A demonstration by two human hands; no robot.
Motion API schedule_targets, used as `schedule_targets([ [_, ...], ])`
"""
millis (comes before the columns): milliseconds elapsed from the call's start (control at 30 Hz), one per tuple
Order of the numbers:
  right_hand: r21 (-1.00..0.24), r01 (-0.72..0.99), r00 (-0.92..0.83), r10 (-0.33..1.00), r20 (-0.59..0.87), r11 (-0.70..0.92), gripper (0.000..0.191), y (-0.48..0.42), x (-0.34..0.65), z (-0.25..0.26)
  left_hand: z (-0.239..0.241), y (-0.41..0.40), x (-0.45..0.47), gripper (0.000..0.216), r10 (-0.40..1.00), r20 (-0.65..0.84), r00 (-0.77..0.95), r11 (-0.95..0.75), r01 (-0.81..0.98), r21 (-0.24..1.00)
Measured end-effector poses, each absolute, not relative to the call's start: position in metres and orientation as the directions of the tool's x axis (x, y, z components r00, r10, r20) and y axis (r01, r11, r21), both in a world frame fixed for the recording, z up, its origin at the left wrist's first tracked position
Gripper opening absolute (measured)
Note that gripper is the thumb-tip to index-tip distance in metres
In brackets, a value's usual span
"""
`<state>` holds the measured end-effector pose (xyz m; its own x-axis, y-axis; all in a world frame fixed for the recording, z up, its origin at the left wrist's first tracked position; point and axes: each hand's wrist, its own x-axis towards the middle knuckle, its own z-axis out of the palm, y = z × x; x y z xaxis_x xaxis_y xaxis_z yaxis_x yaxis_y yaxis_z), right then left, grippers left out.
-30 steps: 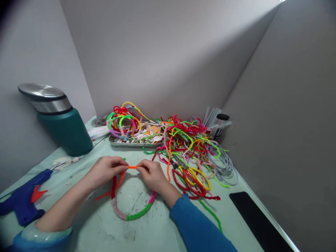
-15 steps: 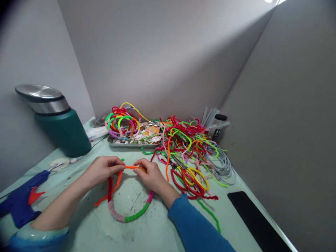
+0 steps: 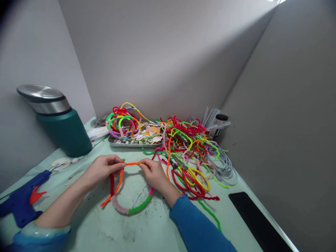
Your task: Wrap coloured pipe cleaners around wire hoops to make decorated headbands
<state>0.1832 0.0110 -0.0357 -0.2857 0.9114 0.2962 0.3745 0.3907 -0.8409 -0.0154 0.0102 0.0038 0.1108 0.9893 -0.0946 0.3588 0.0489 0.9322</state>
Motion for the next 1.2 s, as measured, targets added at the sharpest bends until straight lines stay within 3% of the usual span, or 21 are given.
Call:
schedule_targets([
  [367, -0.771, 0.406, -0.375, 0.859, 0.349, 0.490, 0.016, 0.006, 0.178, -0.031, -0.003, 0.010, -0.007, 0.022, 0.983, -0.049, 0.175, -0.021, 0.373, 0.927],
  [567, -0.787, 0.379, -0.353, 0.862, 0.363, 0.486, 0.018, 0.006, 0.178, -0.033, -0.009, 0.011, -0.004, 0.028, 0.975, -0.075, 0.207, 0.014, 0.281, 0.960],
  [700, -0.784, 0.401, -0.326, 0.874, 0.361, 0.474, 0.018, 0.008, 0.178, -0.034, -0.012, 0.012, -0.004, 0.024, 0.980, -0.117, 0.159, 0.046, 0.392, 0.919],
  [867, -0.770, 0.441, -0.280, 0.885, 0.371, 0.462, 0.017, 0.009, 0.179, -0.036, -0.012, 0.011, -0.006, 0.019, 0.985, -0.018, 0.172, -0.094, 0.619, 0.779],
  [1033, -0.767, 0.457, -0.269, 0.891, 0.365, 0.451, 0.017, 0.009, 0.180, -0.036, -0.003, 0.007, -0.008, 0.025, 0.957, 0.129, 0.262, -0.290, 0.801, 0.525],
  [1200, -0.759, 0.465, -0.257, 0.890, 0.377, 0.455, 0.018, 0.010, 0.179, -0.037, 0.002, 0.000, -0.005, 0.027, 0.934, 0.211, 0.289, -0.345, 0.883, 0.317],
])
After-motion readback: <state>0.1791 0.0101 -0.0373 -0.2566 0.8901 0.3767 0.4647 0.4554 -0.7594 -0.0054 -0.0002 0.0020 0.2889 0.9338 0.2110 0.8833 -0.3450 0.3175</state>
